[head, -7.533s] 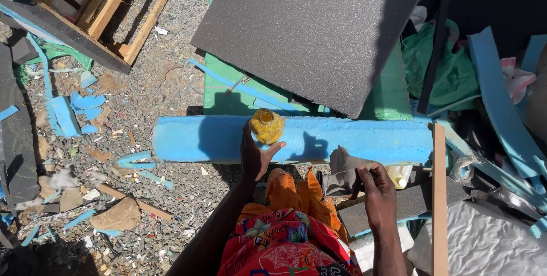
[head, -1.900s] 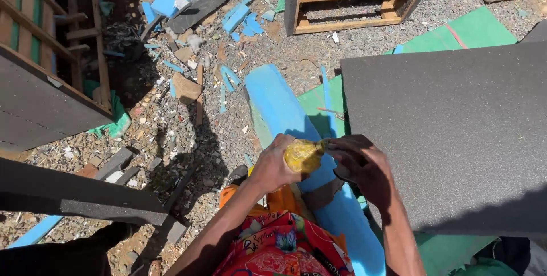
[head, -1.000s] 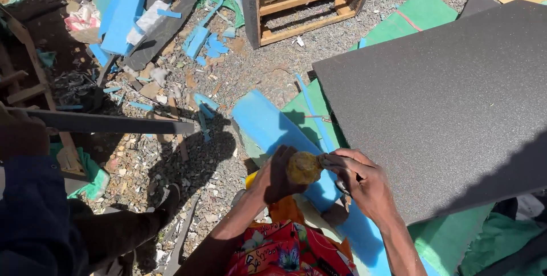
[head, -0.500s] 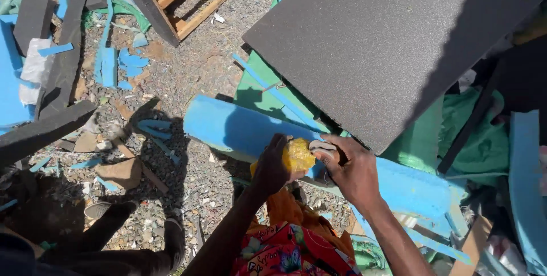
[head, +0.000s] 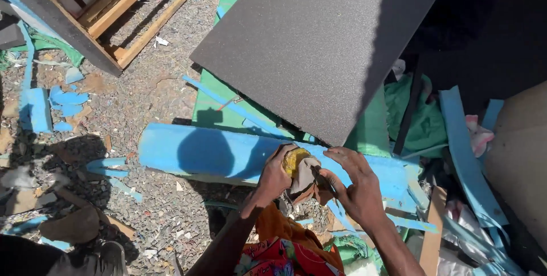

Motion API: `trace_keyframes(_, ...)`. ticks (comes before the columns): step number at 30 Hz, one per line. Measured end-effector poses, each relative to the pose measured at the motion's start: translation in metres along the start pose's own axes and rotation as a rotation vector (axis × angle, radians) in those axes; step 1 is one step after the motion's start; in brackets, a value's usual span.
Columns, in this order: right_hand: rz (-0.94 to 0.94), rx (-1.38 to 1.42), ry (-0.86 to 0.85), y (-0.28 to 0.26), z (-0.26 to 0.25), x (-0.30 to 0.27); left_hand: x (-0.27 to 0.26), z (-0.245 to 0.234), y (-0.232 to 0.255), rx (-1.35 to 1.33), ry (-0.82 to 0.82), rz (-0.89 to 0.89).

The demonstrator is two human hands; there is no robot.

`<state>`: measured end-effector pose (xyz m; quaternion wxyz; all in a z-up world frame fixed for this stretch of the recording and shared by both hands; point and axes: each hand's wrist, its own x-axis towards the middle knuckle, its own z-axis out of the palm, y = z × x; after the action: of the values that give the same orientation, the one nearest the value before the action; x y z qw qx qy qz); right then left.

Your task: Transferring glue between containers and applying it to foam pieces to bond them together.

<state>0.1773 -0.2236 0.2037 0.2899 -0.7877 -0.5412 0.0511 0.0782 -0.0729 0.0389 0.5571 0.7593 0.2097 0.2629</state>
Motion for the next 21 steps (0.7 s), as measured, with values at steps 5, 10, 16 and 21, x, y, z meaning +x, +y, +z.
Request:
trace_keyframes(5, -0.211, -0.084, -0.166, 0.045, 0.014, 0.005, 0.004, 0.007, -0.015, -0.019, -0.126, -0.159)
trace_keyframes(10, -0.510, -0.219, -0.213, 0.086, 0.031, 0.030, 0.015, 0.006, -0.011, 0.003, 0.014, 0.220)
trace_keyframes(16, -0.679, -0.429, -0.336, 0.134, 0.057, 0.036, 0.010, 0.018, -0.026, 0.044, 0.100, 0.193)
trace_keyframes(21, -0.661, -0.309, -0.414, 0.145, 0.065, 0.031, 0.006, 0.025, -0.026, 0.062, 0.145, 0.145)
